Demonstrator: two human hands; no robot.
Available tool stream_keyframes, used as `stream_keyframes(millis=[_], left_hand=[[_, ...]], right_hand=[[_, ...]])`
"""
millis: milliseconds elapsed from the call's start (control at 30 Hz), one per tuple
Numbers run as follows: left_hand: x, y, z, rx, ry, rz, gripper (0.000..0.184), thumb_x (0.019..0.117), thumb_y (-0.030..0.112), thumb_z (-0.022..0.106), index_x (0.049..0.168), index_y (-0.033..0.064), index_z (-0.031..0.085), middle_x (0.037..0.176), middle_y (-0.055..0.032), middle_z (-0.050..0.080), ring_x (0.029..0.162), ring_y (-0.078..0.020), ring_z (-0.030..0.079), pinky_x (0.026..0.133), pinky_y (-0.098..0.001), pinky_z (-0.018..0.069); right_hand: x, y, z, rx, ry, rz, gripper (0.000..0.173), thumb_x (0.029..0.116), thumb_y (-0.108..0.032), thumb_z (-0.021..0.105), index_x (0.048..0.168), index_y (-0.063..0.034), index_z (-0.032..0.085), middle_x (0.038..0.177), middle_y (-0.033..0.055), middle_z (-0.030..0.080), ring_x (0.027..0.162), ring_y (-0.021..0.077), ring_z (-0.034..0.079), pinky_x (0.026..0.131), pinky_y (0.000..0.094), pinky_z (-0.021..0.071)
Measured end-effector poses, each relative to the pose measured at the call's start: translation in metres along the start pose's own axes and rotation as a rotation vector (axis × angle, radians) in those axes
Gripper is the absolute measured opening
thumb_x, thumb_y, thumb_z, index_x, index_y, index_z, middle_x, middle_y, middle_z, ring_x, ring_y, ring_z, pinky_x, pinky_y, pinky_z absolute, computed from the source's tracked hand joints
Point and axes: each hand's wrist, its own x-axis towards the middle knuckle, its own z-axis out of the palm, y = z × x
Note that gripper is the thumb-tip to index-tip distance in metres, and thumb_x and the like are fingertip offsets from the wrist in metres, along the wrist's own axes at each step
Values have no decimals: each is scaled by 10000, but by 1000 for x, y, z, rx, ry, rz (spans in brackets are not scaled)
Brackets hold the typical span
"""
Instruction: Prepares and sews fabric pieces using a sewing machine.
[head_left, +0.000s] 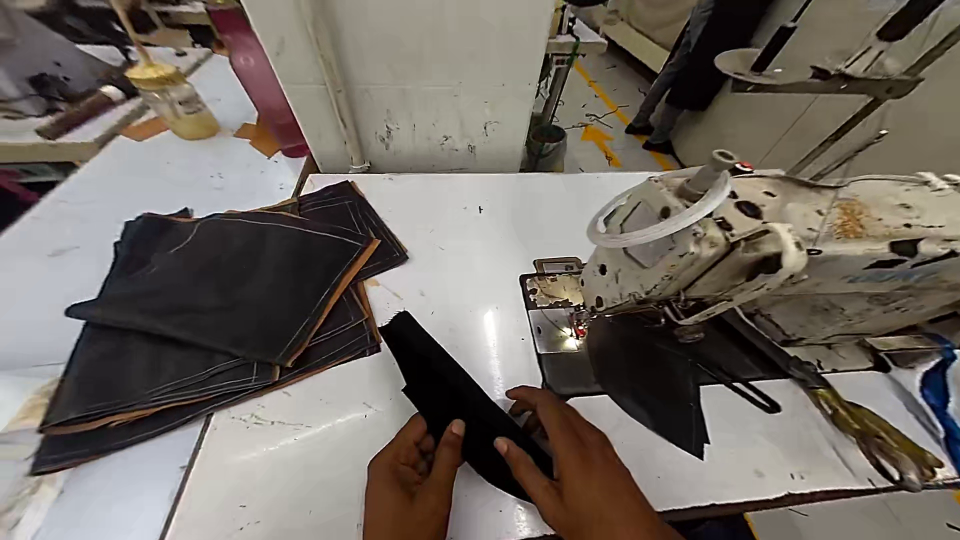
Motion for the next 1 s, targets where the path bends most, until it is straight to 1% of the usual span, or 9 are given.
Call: stream_keyframes(millis=[100,267,400,500,567,633,767,900,1000], left_hand=[[0,-2,-1,8,-36,11,135,985,37,638,1089,-37,682,852,-76,765,729,-159,746,693,-298,647],[-1,-2,2,15,-2,10,166,978,2,617,1135,-48,638,903,-73,761,753,-146,743,700,-280,639],[-2,-1,4,29,49,-3,311,957,-19,616,1258,-77,561,982,-84,755,833,-137,751,752,-279,646],[-1,-4,5,46,55,14,366,952,-9,611,1301,-77,524,985,-81,751,823,-146,750,725,-281,647],[-1,-4,5,47,63,15,403,951,-9,607,1332,-86,500,1002,-82,751,834,-142,750,737,-277,646],[-2,-5,6,46,85,2,450,948,-9,607,1369,-97,474,1023,-91,748,841,-146,752,736,-285,650],[-2,-9,7,71,108,-4,435,943,19,616,1350,-70,491,1008,-79,744,788,-156,751,669,-308,659],[0,-10,7,67,108,-3,458,941,25,621,1367,-65,478,982,-73,746,764,-165,751,653,-314,662],[0,-7,5,-48,73,10,517,953,-15,618,1414,-110,404,996,-117,745,806,-197,759,708,-326,663]], right_hand=[[8,-2,-3,-39,-36,15,569,966,-526,639,1352,-108,603,1119,31,693,945,140,675,807,334,598],[19,5,-3,-133,7,30,400,1003,-359,598,1299,-92,635,1068,30,709,852,143,690,744,325,601],[23,6,-8,-242,109,-25,366,1008,-361,559,1275,-127,647,1096,11,697,913,137,678,780,306,592],[21,-4,-7,-218,76,-83,437,981,-435,625,1298,-136,647,1175,41,691,1036,198,671,877,388,582],[20,-3,-3,-275,30,-83,437,950,-389,657,1324,-163,642,1224,58,675,1094,242,661,904,421,570],[24,7,-1,-316,50,-50,390,960,-283,630,1319,-134,653,1210,98,680,1069,280,679,865,446,594],[33,25,-10,-373,142,-19,377,964,-232,541,1309,-121,647,1126,76,665,956,233,675,784,405,594],[30,13,-10,-280,54,-199,419,1037,-484,527,1278,-189,700,1276,57,663,1134,225,651,925,425,568],[23,5,-7,-249,-59,-272,689,947,-727,499,1337,-185,668,1375,55,638,1234,235,611,995,455,522]])
